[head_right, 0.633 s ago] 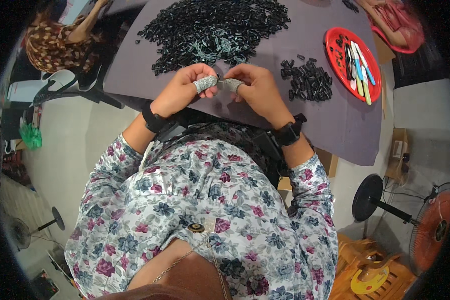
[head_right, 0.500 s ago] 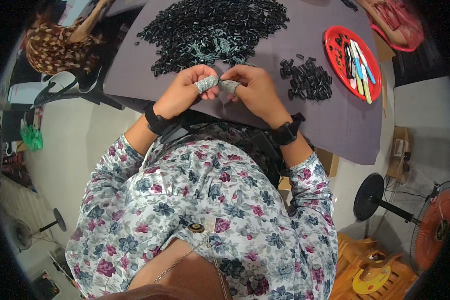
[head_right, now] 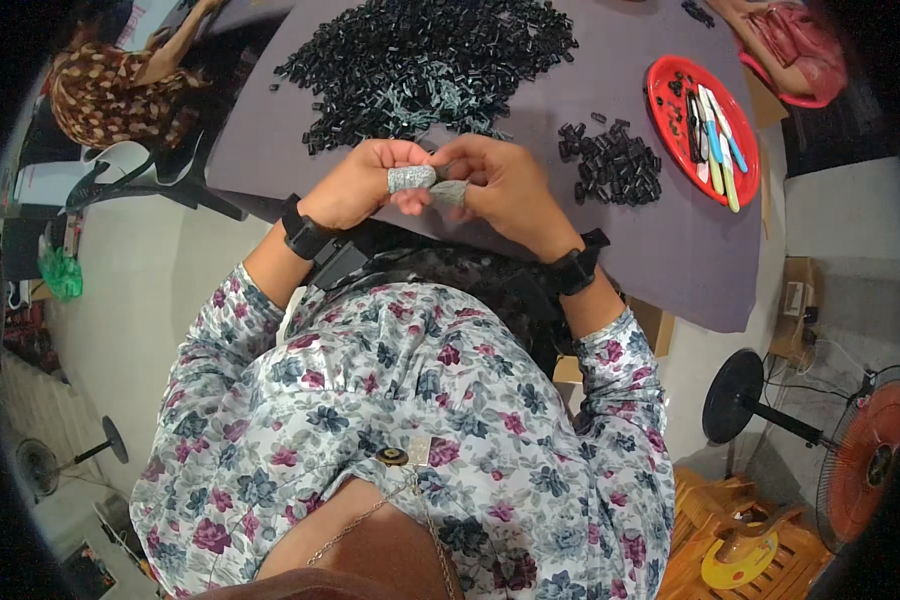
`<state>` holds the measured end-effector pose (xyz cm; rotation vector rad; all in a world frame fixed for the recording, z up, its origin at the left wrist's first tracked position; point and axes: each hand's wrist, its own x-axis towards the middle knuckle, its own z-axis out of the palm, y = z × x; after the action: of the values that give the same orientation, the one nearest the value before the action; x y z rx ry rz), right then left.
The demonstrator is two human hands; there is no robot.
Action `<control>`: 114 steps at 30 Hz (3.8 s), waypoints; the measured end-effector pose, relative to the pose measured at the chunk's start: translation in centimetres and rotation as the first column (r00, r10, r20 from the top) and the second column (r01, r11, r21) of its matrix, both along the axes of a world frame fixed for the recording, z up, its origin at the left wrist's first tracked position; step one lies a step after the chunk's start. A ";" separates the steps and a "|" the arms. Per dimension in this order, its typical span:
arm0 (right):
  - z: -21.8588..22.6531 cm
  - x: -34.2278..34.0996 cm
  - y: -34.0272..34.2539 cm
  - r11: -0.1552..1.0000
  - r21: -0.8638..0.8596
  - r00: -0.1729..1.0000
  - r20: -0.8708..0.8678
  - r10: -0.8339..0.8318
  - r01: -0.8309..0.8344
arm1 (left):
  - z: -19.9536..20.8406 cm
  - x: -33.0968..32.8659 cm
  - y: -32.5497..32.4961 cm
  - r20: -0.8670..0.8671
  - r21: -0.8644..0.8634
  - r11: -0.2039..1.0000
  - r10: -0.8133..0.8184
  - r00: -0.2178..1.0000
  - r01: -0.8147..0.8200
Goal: Sorting and inspecting small black plastic components on a workbench in a manufacturing environment.
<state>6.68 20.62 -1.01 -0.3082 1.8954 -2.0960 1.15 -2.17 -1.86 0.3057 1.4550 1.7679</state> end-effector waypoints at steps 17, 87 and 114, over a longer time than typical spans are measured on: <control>1.2 1.3 -1.1 0.883 0.469 0.914 -0.368 0.170 0.024 | -0.4 -0.9 -0.6 -0.043 -0.017 0.974 -0.226 0.973 0.226; 1.5 0.7 9.4 0.228 0.741 0.762 -0.647 -0.010 0.632 | 0.6 -1.5 -2.7 -0.709 -0.396 0.866 -0.078 0.700 -0.305; 0.0 0.0 1.3 0.574 0.730 0.826 -0.542 0.157 0.370 | 1.1 -0.9 2.3 -0.813 -0.575 0.706 -0.549 0.193 -0.413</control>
<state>6.67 21.93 -1.06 -0.6219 3.0637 -0.9465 0.27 0.10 -0.78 1.2672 2.8585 0.4900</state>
